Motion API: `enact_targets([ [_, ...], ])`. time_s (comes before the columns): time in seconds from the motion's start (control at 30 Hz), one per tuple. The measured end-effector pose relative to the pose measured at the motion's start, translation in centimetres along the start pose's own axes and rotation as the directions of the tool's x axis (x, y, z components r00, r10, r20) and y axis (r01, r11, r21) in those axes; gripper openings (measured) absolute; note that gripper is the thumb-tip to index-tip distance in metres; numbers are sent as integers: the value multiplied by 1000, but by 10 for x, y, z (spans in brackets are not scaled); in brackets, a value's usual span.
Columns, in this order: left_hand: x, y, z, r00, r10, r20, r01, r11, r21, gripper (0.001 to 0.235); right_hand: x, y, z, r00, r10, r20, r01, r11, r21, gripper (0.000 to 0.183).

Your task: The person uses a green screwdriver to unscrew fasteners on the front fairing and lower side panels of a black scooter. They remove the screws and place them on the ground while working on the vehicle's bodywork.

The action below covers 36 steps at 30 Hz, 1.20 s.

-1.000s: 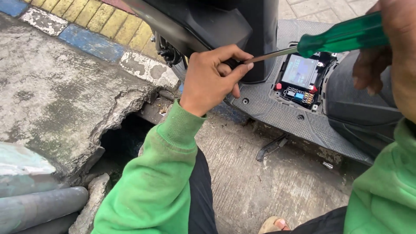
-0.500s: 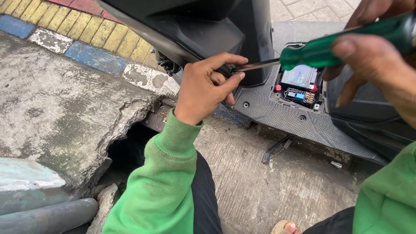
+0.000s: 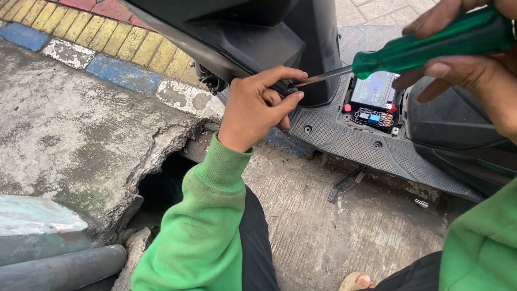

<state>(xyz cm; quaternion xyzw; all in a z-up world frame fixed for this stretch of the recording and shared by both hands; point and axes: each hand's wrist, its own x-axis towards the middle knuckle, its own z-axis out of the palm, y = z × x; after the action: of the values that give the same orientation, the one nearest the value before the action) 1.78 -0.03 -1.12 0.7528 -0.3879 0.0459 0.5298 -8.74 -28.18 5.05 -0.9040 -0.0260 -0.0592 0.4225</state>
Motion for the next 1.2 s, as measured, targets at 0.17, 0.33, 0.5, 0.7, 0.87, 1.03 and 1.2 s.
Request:
enact_targets([
  [0.17,0,-2,0,1000,-14,-6,14,1000,-9,15,-9,-28,14,967,-208,-147,202,978,-58,29],
  [0.33,-1,-3,-2,1000,11,12,-11,1000,-18,17,2,46,10,988,-17,-155,0,994,-107,69],
  [0.5,0,-5,-2,1000,24,9,-24,1000,-8,19,16,44,-3,983,106,-153,-127,983,-133,55],
  [0.7,-1,-5,-2,999,36,15,-36,999,-22,19,1,45,-2,993,18,-117,-26,998,-63,35],
  [0.87,0,-4,-1,999,33,6,-33,999,-31,17,11,-18,13,676,736,32,-731,675,-103,99],
  [1.03,0,-4,-2,1000,25,12,-25,1000,1,19,15,74,-5,948,34,-316,-98,977,-188,76],
  [1.2,-1,-3,-2,1000,27,6,-27,1000,6,18,9,70,-6,982,-106,-157,72,976,-204,44],
])
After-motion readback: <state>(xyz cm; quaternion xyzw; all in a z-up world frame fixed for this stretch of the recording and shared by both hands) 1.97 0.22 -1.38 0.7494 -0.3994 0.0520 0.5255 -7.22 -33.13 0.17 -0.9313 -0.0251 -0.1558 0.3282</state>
